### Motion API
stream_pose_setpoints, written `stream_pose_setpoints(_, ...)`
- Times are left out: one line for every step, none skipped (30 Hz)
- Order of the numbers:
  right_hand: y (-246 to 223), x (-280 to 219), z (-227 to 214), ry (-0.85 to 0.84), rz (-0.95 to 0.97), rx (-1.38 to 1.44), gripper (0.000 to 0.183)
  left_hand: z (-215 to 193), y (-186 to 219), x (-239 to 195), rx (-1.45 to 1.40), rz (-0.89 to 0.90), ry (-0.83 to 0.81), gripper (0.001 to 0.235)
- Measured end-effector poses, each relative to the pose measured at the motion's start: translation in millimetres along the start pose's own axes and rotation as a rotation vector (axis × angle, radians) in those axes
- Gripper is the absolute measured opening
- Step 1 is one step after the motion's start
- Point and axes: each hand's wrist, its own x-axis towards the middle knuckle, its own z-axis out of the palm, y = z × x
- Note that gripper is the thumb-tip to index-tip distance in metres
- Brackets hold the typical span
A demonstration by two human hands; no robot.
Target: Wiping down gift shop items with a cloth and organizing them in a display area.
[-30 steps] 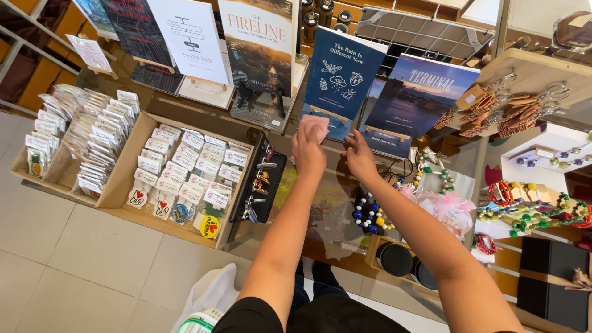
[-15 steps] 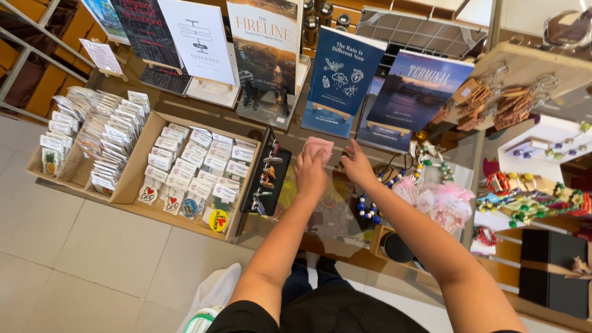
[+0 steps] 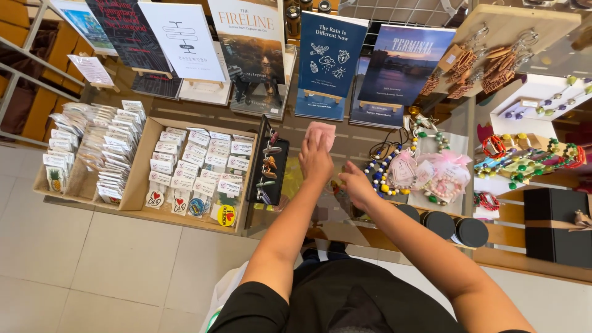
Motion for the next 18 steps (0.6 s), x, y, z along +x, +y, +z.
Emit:
stream_pose_setpoints(2,-7,1,0.002,-0.003,0.002,0.080,0,1,-1,0.000,0.004,0.001,0.057)
stream_pose_setpoints(3,-14,3,0.001,-0.002,0.037,0.080,-1,2,-3,0.011,0.062,-0.021,0.055)
stream_pose_setpoints(7,-23,5,-0.001,0.004,0.071,0.080,-1,1,-6,0.024,0.116,-0.047,0.053)
stream_pose_setpoints(12,-27,5,-0.001,0.006,0.072,0.080,-3,3,-14,0.025,0.116,-0.049,0.053)
stream_pose_setpoints(17,-32,5,-0.015,-0.015,0.071,0.080,-6,3,-21,0.010,0.176,-0.066,0.053)
stream_pose_setpoints(22,-36,6,-0.029,-0.036,0.070,0.081,-9,3,-28,-0.005,0.235,-0.083,0.053)
stream_pose_setpoints(35,-34,5,-0.032,-0.035,0.071,0.081,-12,0,-38,-0.003,0.233,-0.084,0.053)
stream_pose_setpoints(47,-31,4,-0.010,-0.040,0.074,0.079,-15,-3,-48,-0.035,0.249,-0.106,0.052)
stream_pose_setpoints(59,-29,2,0.014,-0.046,0.075,0.077,-18,-4,-58,-0.070,0.265,-0.127,0.052)
stream_pose_setpoints(65,-31,2,0.013,-0.046,0.074,0.077,-21,-10,-66,-0.070,0.263,-0.127,0.052)
stream_pose_setpoints(70,-32,2,0.005,-0.040,0.032,0.075,-23,-15,-73,-0.050,0.242,-0.105,0.051)
stream_pose_setpoints(74,-32,2,-0.003,-0.034,-0.009,0.072,-25,-20,-80,-0.030,0.221,-0.083,0.050)
stream_pose_setpoints(77,-31,1,-0.003,-0.033,-0.011,0.072,-28,-23,-82,-0.031,0.219,-0.083,0.050)
stream_pose_setpoints(79,-30,0,-0.009,-0.048,-0.053,0.069,-31,-26,-84,-0.021,0.180,-0.064,0.051)
stream_pose_setpoints(83,-29,-2,-0.013,-0.064,-0.093,0.065,-33,-29,-87,-0.010,0.143,-0.046,0.052)
stream_pose_setpoints(85,-26,-3,-0.011,-0.063,-0.092,0.065,-31,-30,-82,-0.011,0.144,-0.048,0.052)
stream_pose_setpoints(86,-24,-4,-0.007,-0.057,-0.082,0.064,-29,-30,-77,0.008,0.119,-0.026,0.052)
stream_pose_setpoints(88,-21,-6,-0.004,-0.051,-0.072,0.062,-27,-30,-72,0.026,0.094,-0.003,0.052)
